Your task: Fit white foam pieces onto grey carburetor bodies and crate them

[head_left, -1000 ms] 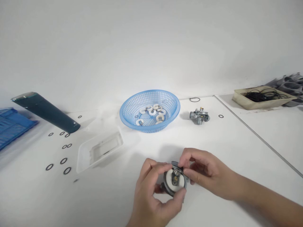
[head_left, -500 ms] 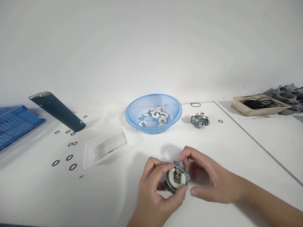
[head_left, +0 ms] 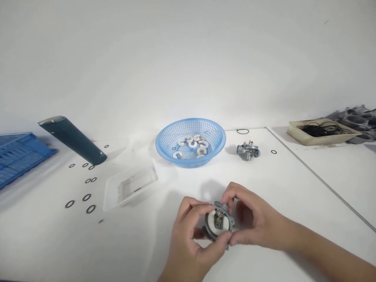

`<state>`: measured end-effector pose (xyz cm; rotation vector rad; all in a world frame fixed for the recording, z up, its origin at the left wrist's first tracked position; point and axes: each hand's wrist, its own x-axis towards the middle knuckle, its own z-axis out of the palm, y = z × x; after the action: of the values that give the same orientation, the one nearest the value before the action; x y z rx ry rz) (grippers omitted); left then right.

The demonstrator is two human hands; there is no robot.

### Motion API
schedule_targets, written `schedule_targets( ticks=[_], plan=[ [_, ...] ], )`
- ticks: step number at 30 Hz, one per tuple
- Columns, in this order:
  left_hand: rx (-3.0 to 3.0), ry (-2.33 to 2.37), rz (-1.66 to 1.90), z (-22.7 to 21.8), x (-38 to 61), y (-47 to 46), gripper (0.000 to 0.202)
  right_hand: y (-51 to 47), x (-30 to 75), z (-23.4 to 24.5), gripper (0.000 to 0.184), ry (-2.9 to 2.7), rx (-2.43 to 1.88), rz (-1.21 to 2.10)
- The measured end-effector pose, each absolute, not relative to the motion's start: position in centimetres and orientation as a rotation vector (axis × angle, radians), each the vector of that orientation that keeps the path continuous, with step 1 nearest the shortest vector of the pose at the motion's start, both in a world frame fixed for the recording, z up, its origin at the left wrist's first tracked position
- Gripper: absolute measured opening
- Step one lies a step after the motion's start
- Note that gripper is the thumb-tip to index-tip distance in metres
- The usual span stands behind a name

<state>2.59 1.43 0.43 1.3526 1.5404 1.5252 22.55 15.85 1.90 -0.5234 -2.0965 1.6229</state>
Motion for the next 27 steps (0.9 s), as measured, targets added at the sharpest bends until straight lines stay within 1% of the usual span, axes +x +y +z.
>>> schedule_targets(
  ticks=[5,8,10,13,15,19,22,26,27],
  plan=[
    [1.406,1.515,1.518,0.1,2.3,1.4,0.05,15.8,22.3,2.0,0.09,-2.19,-0.56,1.575],
    [1.354,1.549,1.49,0.5,2.3,1.4,0.049,15.7,21.9,1.6,0.109,-2.247,-0.518,1.506],
    [1.327,1.555,1.465,0.8,2.4,1.4,0.048,15.7,21.6,1.2,0.115,-2.266,-0.453,1.427],
    [1.307,1.563,1.459,1.0,2.5,1.4,0.047,15.7,21.1,0.5,0.116,-2.278,-0.385,1.338],
    [1.298,1.562,1.475,1.0,2.6,1.4,0.047,15.6,21.0,0.4,0.113,-2.279,-0.361,1.308],
    [1.296,1.543,1.495,1.0,2.7,1.3,0.044,15.2,21.0,0.9,0.093,-2.286,-0.328,1.296],
    [1.325,1.541,1.495,1.2,2.8,1.3,0.04,15.0,21.6,1.7,0.082,-2.217,-0.271,1.374],
    [1.362,1.521,1.486,1.5,2.7,1.4,0.038,15.4,22.4,2.5,0.048,-2.099,-0.212,1.543],
    [1.37,1.516,1.47,1.6,2.6,1.4,0.038,15.6,22.6,2.5,0.042,-2.076,-0.22,1.596]
  ],
)
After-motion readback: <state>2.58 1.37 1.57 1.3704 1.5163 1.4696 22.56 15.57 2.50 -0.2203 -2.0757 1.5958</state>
